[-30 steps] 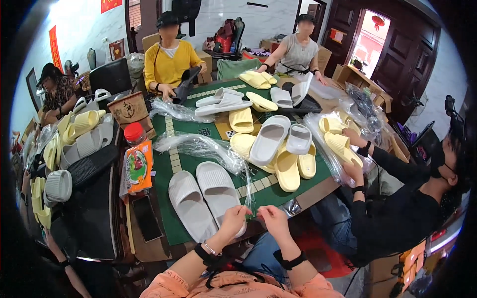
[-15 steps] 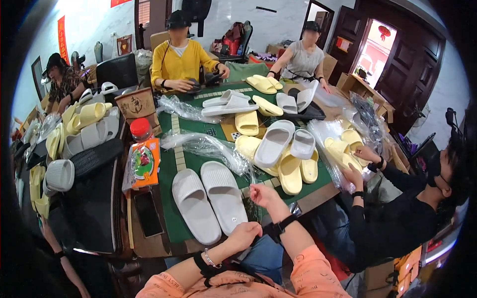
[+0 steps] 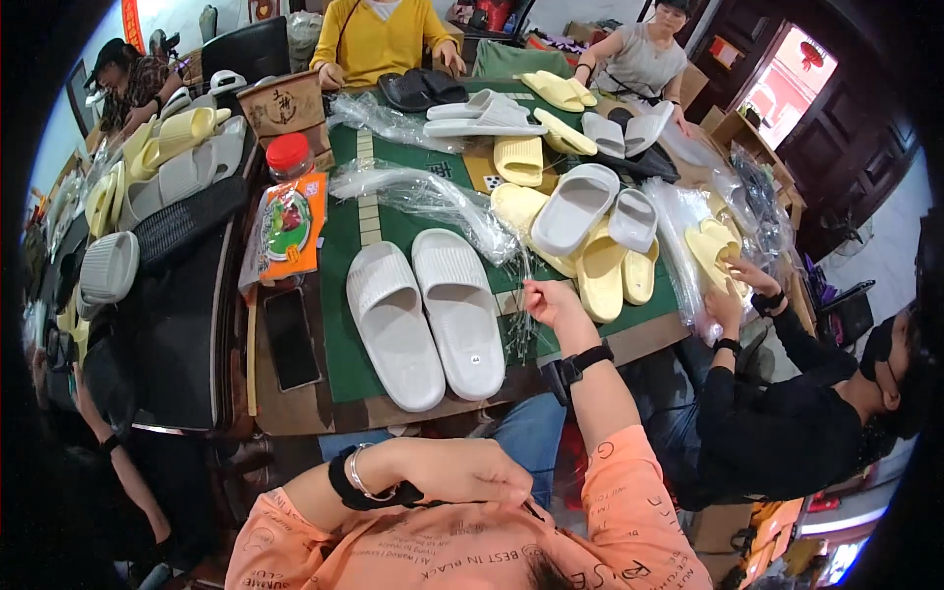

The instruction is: Inspecting and quality checking finished sandals in a manufacturing setting.

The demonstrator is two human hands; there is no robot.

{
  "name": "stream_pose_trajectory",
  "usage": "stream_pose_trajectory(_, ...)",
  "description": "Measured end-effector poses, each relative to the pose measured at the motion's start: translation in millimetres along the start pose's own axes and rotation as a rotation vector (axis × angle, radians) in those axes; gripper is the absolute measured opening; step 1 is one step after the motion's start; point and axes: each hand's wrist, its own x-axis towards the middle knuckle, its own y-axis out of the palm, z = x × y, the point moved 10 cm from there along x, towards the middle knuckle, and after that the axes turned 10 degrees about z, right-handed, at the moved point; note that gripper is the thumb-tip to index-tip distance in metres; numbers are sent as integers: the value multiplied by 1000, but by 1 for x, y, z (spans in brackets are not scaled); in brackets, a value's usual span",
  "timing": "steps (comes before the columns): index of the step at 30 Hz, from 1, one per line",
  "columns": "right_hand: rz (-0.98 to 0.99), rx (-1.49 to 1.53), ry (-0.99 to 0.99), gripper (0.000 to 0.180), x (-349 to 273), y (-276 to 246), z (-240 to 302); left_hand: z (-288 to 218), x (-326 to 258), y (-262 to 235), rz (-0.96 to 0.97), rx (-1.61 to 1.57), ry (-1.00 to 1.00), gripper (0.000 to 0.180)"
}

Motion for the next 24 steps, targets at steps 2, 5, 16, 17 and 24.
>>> stream_pose_trajectory(2, 42, -40, -25, 15, -1, 4, 1, -15, -3, 14, 120, 56, 150, 20)
stream_pose_trajectory(5, 46, -487, -104, 14, -24, 17, 10, 1, -19, -11, 29, 193, -84, 21)
stream_pose_trajectory(16, 597, -1465, -254, 32, -146, 165, -117, 58, -80, -111, -324, 938, -449, 17)
stream_pose_trajectory(17, 572, -1297, -129, 30, -140, 158, -128, 65, -90, -118, -345, 787, -596, 18)
stream_pose_trajectory(24, 418, -564, 235, 22, -112, 124, -161, 45, -173, -208, -1083, 769, -429, 23)
